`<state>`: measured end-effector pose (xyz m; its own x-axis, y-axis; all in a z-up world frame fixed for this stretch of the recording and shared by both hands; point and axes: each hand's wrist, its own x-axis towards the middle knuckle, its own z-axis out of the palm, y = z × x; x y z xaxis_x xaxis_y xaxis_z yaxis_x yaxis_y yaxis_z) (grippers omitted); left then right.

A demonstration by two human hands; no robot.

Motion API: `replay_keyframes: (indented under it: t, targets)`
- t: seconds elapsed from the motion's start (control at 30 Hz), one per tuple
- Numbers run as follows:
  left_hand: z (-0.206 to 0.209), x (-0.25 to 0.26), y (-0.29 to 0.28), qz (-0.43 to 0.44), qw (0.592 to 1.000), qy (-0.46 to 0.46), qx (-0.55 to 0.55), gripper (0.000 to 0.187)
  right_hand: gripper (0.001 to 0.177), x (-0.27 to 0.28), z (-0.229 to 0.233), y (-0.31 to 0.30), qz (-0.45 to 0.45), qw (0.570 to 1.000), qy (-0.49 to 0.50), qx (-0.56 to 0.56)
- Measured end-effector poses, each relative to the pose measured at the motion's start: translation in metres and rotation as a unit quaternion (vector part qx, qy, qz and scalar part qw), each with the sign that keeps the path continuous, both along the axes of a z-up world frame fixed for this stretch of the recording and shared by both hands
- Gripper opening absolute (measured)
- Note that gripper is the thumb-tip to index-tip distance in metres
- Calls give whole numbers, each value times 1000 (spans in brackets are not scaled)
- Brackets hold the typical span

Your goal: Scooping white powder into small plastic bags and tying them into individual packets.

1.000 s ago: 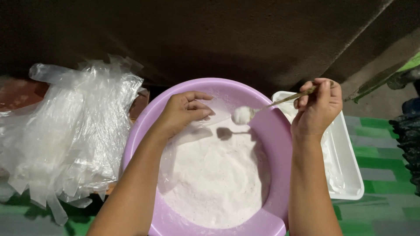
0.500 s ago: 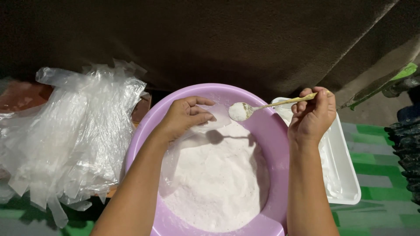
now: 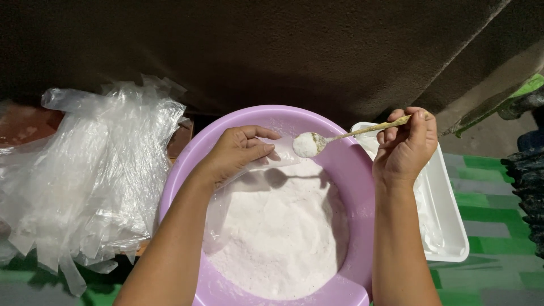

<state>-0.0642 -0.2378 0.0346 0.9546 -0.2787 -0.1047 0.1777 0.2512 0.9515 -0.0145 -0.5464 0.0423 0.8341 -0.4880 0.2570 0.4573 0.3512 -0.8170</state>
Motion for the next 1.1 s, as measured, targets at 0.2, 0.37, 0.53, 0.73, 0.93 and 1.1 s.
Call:
replay_keyframes:
  t: [0.2, 0.37, 0.53, 0.73, 0.93, 1.1]
  targets:
    - [0, -1, -4, 7, 1000, -16, 1, 33, 13, -3, 7, 16, 1, 999, -13, -33]
    - [-14, 7, -3, 9, 999, -24, -32, 35, 14, -30, 49, 53, -23, 983, -85, -162]
    - [-13, 5, -2, -1, 995, -35, -90, 39, 12, -65, 97, 101, -55, 893, -227, -384]
    - [19, -11, -4, -25, 989, -26, -145, 53, 10, -83, 129, 126, -40, 801, -323, -502]
    - [18, -11, -11, -54, 998, 42, -11, 28, 9, -88, 138, 125, 73, 855, -278, -432]
    - [12, -14, -11, 18, 998, -54, 32, 20, 12, -74, 118, 76, -89, 863, -290, -405]
